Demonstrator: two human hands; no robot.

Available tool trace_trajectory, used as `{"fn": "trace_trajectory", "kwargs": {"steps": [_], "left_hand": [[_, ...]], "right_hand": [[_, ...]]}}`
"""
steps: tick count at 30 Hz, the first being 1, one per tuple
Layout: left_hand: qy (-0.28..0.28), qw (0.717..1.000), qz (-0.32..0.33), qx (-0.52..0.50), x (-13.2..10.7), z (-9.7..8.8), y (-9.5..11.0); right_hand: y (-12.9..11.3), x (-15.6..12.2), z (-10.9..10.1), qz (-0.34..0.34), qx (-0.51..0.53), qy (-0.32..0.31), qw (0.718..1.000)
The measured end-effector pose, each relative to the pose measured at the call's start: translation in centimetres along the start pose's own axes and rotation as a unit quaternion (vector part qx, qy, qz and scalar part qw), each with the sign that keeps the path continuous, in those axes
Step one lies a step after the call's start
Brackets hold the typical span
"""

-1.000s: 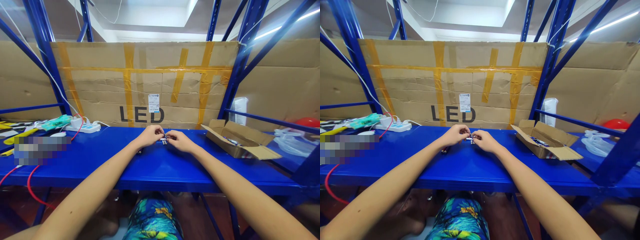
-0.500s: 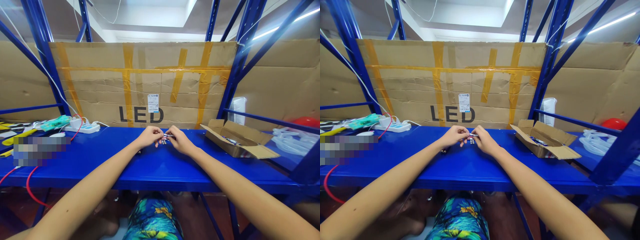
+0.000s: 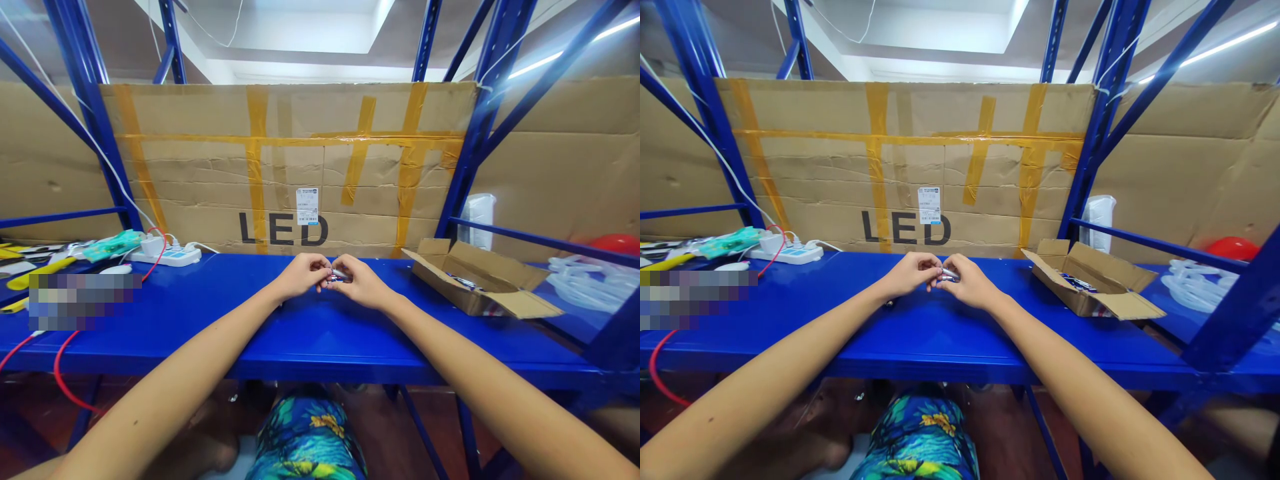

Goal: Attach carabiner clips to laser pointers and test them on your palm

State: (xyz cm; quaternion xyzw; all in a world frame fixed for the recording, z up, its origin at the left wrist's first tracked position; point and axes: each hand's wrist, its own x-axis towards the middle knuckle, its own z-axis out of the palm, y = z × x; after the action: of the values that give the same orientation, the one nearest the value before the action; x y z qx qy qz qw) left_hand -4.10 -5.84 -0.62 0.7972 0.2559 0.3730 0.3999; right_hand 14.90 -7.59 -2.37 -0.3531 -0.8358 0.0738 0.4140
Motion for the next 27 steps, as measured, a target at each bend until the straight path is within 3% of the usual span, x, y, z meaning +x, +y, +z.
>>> {"fn": "trace_trajectory", "kwargs": {"steps": [10,19,27], "left_hand": [[-0.001,1.0,0.004,0.014,-0.1,-0.2,-0.1],[-0.003,0.998,0.015,0.068,-0.3,0.2,0.1],[-0.008,0.988,0.047,0.147,-0.4,0.6,-0.3]], "right_hand": [[-0.1,0.0,-0.3,0.028,0.07,0.016,0.997],[-0.3,0.1,-0.5,0.086,0.106,-0.033,0.99],[0.6,0.4,-1.1,0.162,0.233,-0.107,0.953]]}}
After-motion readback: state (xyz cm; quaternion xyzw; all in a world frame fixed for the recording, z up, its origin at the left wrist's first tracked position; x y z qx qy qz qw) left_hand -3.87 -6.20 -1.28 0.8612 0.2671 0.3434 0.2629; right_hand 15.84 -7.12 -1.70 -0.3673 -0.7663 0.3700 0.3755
